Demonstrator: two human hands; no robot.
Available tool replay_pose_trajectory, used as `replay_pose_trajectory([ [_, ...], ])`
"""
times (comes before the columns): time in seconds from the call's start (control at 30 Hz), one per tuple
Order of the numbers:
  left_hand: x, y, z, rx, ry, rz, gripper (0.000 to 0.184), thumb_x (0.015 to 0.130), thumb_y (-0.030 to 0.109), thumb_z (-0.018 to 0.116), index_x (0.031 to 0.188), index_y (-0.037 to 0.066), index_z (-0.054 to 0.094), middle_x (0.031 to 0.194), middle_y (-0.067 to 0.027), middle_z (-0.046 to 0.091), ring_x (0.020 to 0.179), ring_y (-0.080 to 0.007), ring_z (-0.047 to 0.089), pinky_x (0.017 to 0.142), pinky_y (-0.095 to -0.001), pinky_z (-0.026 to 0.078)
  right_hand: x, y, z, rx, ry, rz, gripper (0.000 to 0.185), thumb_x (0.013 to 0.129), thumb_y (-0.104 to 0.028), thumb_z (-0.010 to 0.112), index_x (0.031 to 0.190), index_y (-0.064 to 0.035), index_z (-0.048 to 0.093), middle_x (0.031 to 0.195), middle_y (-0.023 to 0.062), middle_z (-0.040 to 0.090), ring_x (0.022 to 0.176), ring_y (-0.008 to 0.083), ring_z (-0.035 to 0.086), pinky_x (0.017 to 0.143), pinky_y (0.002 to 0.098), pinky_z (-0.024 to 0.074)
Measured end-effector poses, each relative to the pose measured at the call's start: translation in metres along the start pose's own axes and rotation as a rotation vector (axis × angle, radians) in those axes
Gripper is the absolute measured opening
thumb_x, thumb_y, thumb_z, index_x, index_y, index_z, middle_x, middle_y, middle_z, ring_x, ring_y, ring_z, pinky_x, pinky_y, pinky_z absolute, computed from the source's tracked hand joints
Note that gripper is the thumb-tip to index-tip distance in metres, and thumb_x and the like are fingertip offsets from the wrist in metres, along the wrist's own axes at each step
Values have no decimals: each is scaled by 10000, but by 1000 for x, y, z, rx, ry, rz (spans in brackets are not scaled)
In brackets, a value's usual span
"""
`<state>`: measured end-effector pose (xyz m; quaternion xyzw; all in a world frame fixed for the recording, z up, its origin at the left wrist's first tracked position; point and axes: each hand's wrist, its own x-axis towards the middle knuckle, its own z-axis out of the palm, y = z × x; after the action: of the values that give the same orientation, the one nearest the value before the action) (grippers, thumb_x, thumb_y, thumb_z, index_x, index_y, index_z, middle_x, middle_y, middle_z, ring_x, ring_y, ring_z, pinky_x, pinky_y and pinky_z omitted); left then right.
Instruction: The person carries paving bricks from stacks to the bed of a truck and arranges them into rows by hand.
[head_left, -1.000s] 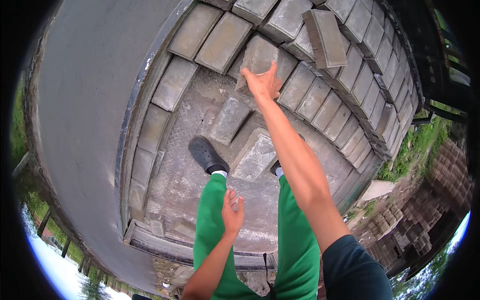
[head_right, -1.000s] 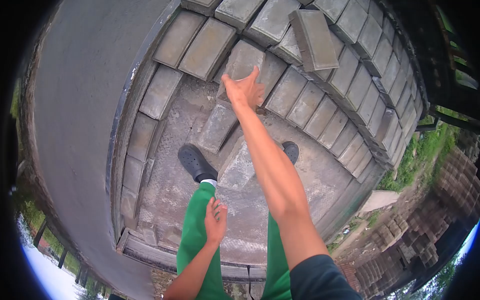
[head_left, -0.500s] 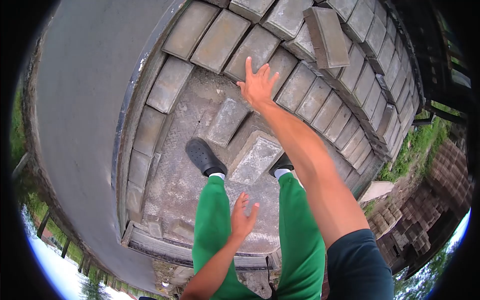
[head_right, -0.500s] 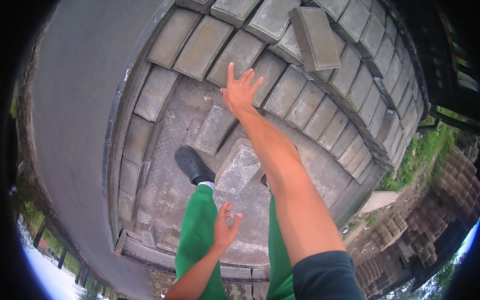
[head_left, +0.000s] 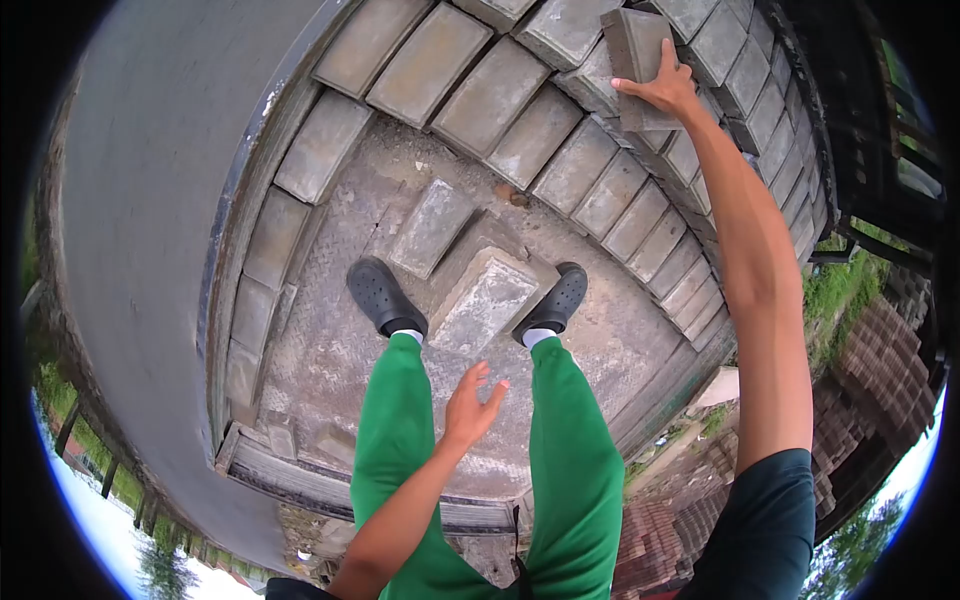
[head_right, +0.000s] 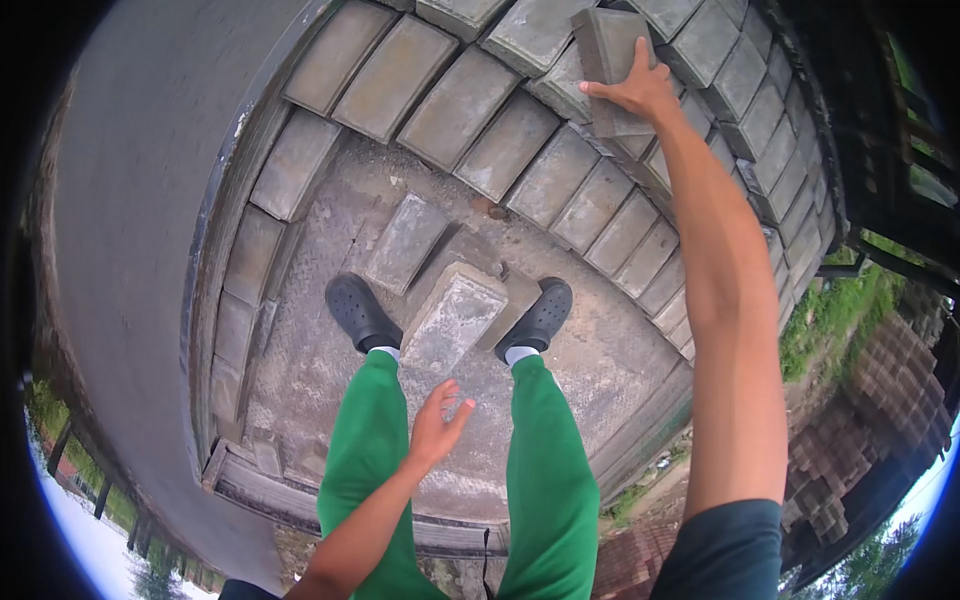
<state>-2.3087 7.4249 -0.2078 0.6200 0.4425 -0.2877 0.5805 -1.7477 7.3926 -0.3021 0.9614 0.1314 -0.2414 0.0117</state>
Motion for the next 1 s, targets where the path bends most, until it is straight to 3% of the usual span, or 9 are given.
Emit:
replay_pose_trajectory([
  [0.27,2,16,-2,-9,-56,-21,602,841,362,644,1290,19,438,1210,-155,569,1071,-244,571,896,-367,446,-23,-10,8,178,123,46,1208,512,-542,767,1458,-162,120,1305,317,364,1203,422,417,987,457,383],
  [0.4,4,15,3,-4,-76,-1,623,836,436,613,1277,25,454,1202,-135,578,1050,-248,590,827,-348,478,-99,-38,26,492,130,276,1167,527,-474,779,1449,-147,142,1305,288,364,1202,392,417,981,450,378],
  [0.53,6,-3,13,150,-336,-133,645,828,518,570,1253,42,475,1109,-117,625,1008,-259,607,834,-377,474,-182,-55,51,714,61,332,1148,537,-424,791,1434,-88,158,1295,278,373,1191,385,417,1006,427,351],
  [0.63,1,-5,15,294,-530,-197,649,823,551,543,1233,50,492,1045,-105,650,981,-269,615,833,-399,471,-215,-63,72,694,-20,318,1126,546,-417,787,1427,-81,172,1278,279,388,1184,384,421,1000,426,356],
  [0.87,-6,-7,10,413,-650,-203,680,820,603,505,1207,44,509,1052,-114,645,1001,-286,605,847,-391,459,-188,-101,118,666,-171,526,1130,532,-413,794,1427,-121,169,1298,271,368,1203,387,403,1003,428,363],
  [1.0,-5,-5,7,398,-662,-233,668,820,593,513,1202,45,513,1064,-110,643,1007,-284,603,847,-391,459,-136,-123,121,546,-92,615,1091,579,-412,769,1424,-98,155,1319,287,331,1224,398,380,1012,448,353],
])
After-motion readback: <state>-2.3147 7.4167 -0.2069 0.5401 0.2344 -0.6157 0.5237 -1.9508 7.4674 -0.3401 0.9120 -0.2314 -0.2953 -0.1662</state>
